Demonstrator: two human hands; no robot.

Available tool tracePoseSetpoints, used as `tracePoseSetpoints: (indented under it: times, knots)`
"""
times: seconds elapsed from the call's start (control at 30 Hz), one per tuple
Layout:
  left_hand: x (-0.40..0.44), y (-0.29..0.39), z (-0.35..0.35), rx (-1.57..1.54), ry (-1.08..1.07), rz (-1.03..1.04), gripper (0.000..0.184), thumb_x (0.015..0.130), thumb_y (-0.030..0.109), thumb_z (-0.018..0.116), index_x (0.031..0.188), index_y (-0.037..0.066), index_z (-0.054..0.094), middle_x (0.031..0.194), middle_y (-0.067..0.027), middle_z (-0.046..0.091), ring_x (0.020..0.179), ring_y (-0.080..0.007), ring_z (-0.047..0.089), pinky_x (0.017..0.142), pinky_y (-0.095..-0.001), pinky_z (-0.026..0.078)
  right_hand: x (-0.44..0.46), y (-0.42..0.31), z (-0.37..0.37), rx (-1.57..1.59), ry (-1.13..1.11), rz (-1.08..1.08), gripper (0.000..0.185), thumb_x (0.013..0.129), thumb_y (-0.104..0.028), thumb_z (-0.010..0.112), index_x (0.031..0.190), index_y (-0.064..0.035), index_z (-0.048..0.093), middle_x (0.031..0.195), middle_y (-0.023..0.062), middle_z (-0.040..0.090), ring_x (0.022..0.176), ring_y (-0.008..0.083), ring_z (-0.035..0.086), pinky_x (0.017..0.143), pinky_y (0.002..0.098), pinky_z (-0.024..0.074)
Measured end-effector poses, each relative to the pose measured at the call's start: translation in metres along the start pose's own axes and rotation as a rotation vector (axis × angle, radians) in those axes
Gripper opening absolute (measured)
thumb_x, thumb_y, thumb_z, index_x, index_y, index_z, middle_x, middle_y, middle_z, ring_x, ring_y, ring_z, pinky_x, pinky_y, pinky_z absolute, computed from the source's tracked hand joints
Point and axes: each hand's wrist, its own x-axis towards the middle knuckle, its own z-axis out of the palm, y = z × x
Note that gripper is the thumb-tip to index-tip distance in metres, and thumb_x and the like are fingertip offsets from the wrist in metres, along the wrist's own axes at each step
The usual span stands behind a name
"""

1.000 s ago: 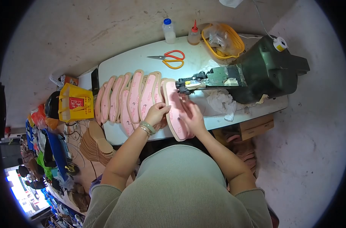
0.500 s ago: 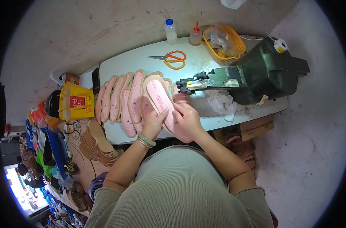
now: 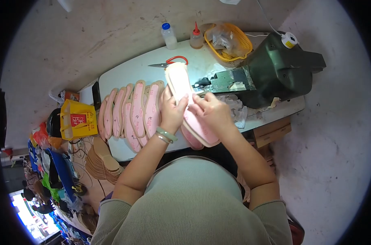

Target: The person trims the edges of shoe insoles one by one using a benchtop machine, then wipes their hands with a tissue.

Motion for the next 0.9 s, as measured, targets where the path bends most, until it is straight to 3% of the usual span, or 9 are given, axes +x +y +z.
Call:
tracePoseSetpoints:
  times: [0.13,0.2,0.33,0.47,0.5,0.6,0.63,0.77,0.9]
  knots:
    - [0.024,0.001,0.022,0.041,0.008,0.028,0.031,0.089,0.026,0.059,0.105,0.002,0.068,0.127,-0.0203,0.051,0.117,-0.0377,0.045,0.102,-0.0453,0.035,-0.005,0.030,-0.009,0.304,0.047,0.205,0.026,0.079,-0.015,0.075,0.103,-0.0043,0.071,0.075,0.0066,0.062,0.064,0.0155,0.059,0.058,0.0275,0.0480]
    - [0.035,-0.009,0.018,-0.056,-0.077,-0.044,0.031,0.088,0.028,0.060,0.106,0.004,0.069,0.128,-0.0222,0.051,0.121,-0.0411,0.042,0.104,-0.0460,0.033,-0.024,0.042,-0.005,0.838,-0.087,0.745,0.024,0.087,-0.019,0.070,0.101,0.0002,0.069,0.074,0.0023,0.063,0.069,0.0114,0.059,0.063,0.0266,0.0479]
    - [0.048,-0.014,0.017,-0.188,-0.085,-0.158,0.029,0.089,0.028,0.060,0.100,0.003,0.070,0.114,-0.0169,0.059,0.108,-0.0358,0.052,0.093,-0.0438,0.041,-0.073,0.055,0.023,1.187,-0.409,0.748,0.028,0.095,-0.026,0.058,0.099,-0.0006,0.067,0.082,0.0046,0.066,0.074,0.0109,0.060,0.070,0.0267,0.0495]
    - [0.057,-0.015,0.011,-0.254,-0.079,-0.220,0.030,0.091,0.027,0.060,0.091,-0.001,0.071,0.104,-0.0146,0.062,0.097,-0.0335,0.058,0.085,-0.0421,0.044,-0.064,0.022,0.032,1.522,-0.438,0.803,0.029,0.093,-0.026,0.059,0.102,0.0017,0.065,0.085,0.0095,0.068,0.074,0.0137,0.062,0.069,0.0273,0.0509]
    - [0.060,-0.007,0.003,-0.337,-0.165,-0.335,0.033,0.092,0.029,0.059,0.101,-0.002,0.068,0.115,-0.0185,0.059,0.106,-0.0357,0.056,0.092,-0.0432,0.043,-0.062,0.019,0.034,1.546,-0.410,0.793,0.030,0.093,-0.026,0.059,0.102,0.0021,0.065,0.085,0.0103,0.068,0.074,0.0143,0.063,0.068,0.0274,0.0512]
    - [0.067,-0.028,0.008,0.024,0.045,-0.080,0.044,0.092,0.030,0.059,0.121,-0.003,0.057,0.127,-0.0229,0.052,0.117,-0.0385,0.050,0.101,-0.0445,0.038,-0.054,0.020,0.039,1.466,-0.340,0.778,0.028,0.093,-0.024,0.060,0.102,0.0026,0.065,0.085,0.0094,0.068,0.070,0.0134,0.062,0.063,0.0253,0.0507]
    - [0.070,-0.033,0.008,0.267,0.130,-0.023,0.063,0.089,0.036,0.062,0.134,-0.003,0.042,0.133,-0.0262,0.045,0.124,-0.0411,0.042,0.108,-0.0472,0.030,-0.052,0.020,0.039,1.464,-0.321,0.792,0.027,0.093,-0.023,0.060,0.101,0.0020,0.065,0.085,0.0085,0.068,0.069,0.0127,0.062,0.062,0.0246,0.0500]
    - [0.109,-0.003,-0.022,0.355,-0.309,0.365,0.077,0.078,0.047,0.070,0.134,-0.001,0.046,0.128,-0.0205,0.053,0.123,-0.0361,0.046,0.106,-0.0443,0.030,-0.032,0.018,0.040,1.458,-0.234,0.834,0.023,0.093,-0.022,0.061,0.098,-0.0002,0.066,0.083,0.0053,0.067,0.066,0.0101,0.060,0.057,0.0221,0.0473]
    - [0.137,0.003,-0.027,0.287,-0.921,0.372,0.045,0.079,0.041,0.073,0.111,0.010,0.068,0.103,-0.0142,0.064,0.108,-0.0321,0.057,0.103,-0.0428,0.035,-0.017,0.021,0.042,1.526,-0.234,0.873,0.020,0.095,-0.022,0.060,0.094,-0.0038,0.066,0.077,0.0016,0.064,0.063,0.0075,0.057,0.056,0.0215,0.0452]
